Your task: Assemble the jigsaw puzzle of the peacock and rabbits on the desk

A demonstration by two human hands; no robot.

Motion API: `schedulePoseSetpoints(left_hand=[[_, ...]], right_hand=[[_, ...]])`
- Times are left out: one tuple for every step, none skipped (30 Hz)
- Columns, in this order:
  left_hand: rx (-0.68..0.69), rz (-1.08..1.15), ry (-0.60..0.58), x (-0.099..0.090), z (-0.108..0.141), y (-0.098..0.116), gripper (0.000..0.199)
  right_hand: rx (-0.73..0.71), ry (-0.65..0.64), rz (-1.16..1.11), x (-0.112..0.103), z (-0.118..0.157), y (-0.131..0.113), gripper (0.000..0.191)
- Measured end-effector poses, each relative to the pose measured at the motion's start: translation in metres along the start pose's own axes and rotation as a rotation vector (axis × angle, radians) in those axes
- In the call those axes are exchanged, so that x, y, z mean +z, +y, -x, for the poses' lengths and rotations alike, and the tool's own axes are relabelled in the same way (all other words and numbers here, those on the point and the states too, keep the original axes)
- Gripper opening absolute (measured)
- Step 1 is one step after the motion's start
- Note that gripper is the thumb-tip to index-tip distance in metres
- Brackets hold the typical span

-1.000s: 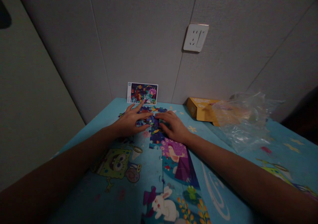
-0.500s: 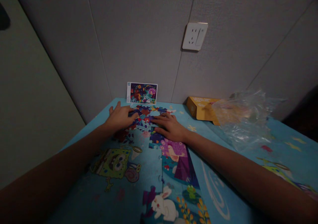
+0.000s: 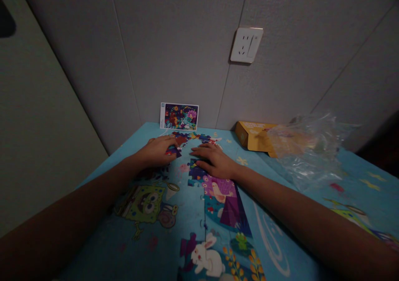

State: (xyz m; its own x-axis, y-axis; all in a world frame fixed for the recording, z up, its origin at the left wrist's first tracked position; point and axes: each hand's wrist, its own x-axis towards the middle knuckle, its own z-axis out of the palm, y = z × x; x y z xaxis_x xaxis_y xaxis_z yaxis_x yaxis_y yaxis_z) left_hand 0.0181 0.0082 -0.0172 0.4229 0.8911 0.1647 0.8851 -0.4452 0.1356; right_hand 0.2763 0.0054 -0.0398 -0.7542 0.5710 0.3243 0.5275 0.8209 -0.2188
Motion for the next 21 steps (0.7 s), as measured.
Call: schedulePoseSetpoints(left_hand=[[-0.016, 0.005, 0.028, 0.0, -0.001, -0.002, 0.035], [-0.032, 0.008, 0.053, 0.001, -0.001, -0.004, 0.031], [-0.045, 0.009, 0.07, 0.001, -0.002, -0.005, 0.03], [-0.057, 0.01, 0.079, 0.002, -0.002, -0.007, 0.03], [-0.065, 0.012, 0.078, 0.003, -0.002, -0.008, 0.032], [-0.074, 0.013, 0.075, 0.004, -0.003, -0.009, 0.033], [-0.08, 0.012, 0.071, 0.005, -0.003, -0.009, 0.033], [-0.085, 0.009, 0.069, 0.005, -0.003, -0.01, 0.034], [-0.093, 0.004, 0.066, 0.006, -0.003, -0.01, 0.034], [-0.102, -0.004, 0.063, 0.006, -0.003, -0.01, 0.035], [-0.111, -0.012, 0.062, 0.005, -0.003, -0.009, 0.037], [-0.122, -0.021, 0.064, 0.005, -0.004, -0.008, 0.04], [-0.134, -0.03, 0.071, 0.005, -0.004, -0.007, 0.045], [-0.144, -0.039, 0.08, 0.006, -0.004, -0.006, 0.049], [-0.151, -0.049, 0.092, 0.007, -0.005, -0.005, 0.053], [-0.158, -0.059, 0.105, 0.008, -0.006, -0.004, 0.056], [-0.167, -0.066, 0.117, 0.009, -0.007, -0.003, 0.057], [-0.177, -0.067, 0.127, 0.011, -0.008, -0.003, 0.056], [-0.187, -0.06, 0.133, 0.013, -0.01, -0.002, 0.054], [-0.199, -0.045, 0.138, 0.014, -0.011, -0.002, 0.051], [-0.209, -0.028, 0.141, 0.016, -0.013, -0.002, 0.047]], right_hand=[[0.007, 0.022, 0.0, 0.0, 0.0, 0.0, 0.037], [0.012, 0.04, 0.0, 0.001, 0.0, 0.0, 0.035], [0.014, 0.053, 0.0, 0.001, -0.001, 0.001, 0.034], [0.013, 0.064, -0.001, 0.001, -0.001, 0.001, 0.033], [0.009, 0.071, -0.004, 0.001, -0.001, 0.001, 0.032], [0.005, 0.077, -0.007, 0.002, -0.001, 0.002, 0.031], [0.001, 0.082, -0.01, 0.002, -0.002, 0.002, 0.031], [-0.001, 0.086, -0.013, 0.003, -0.002, 0.002, 0.03], [-0.001, 0.09, -0.014, 0.003, -0.002, 0.003, 0.03], [0.0, 0.093, -0.015, 0.004, -0.002, 0.003, 0.03], [0.001, 0.096, -0.016, 0.004, -0.002, 0.004, 0.03], [0.003, 0.098, -0.018, 0.004, -0.002, 0.004, 0.029], [0.004, 0.101, -0.02, 0.005, -0.002, 0.004, 0.029], [0.004, 0.105, -0.022, 0.005, -0.002, 0.005, 0.029], [0.003, 0.109, -0.023, 0.005, -0.002, 0.005, 0.028], [0.0, 0.113, -0.024, 0.005, -0.002, 0.005, 0.028], [-0.005, 0.117, -0.024, 0.005, -0.002, 0.005, 0.028], [-0.009, 0.122, -0.025, 0.005, -0.003, 0.005, 0.027], [-0.012, 0.127, -0.027, 0.005, -0.003, 0.004, 0.027], [-0.013, 0.133, -0.03, 0.005, -0.003, 0.004, 0.026], [-0.015, 0.136, -0.031, 0.005, -0.003, 0.004, 0.026]])
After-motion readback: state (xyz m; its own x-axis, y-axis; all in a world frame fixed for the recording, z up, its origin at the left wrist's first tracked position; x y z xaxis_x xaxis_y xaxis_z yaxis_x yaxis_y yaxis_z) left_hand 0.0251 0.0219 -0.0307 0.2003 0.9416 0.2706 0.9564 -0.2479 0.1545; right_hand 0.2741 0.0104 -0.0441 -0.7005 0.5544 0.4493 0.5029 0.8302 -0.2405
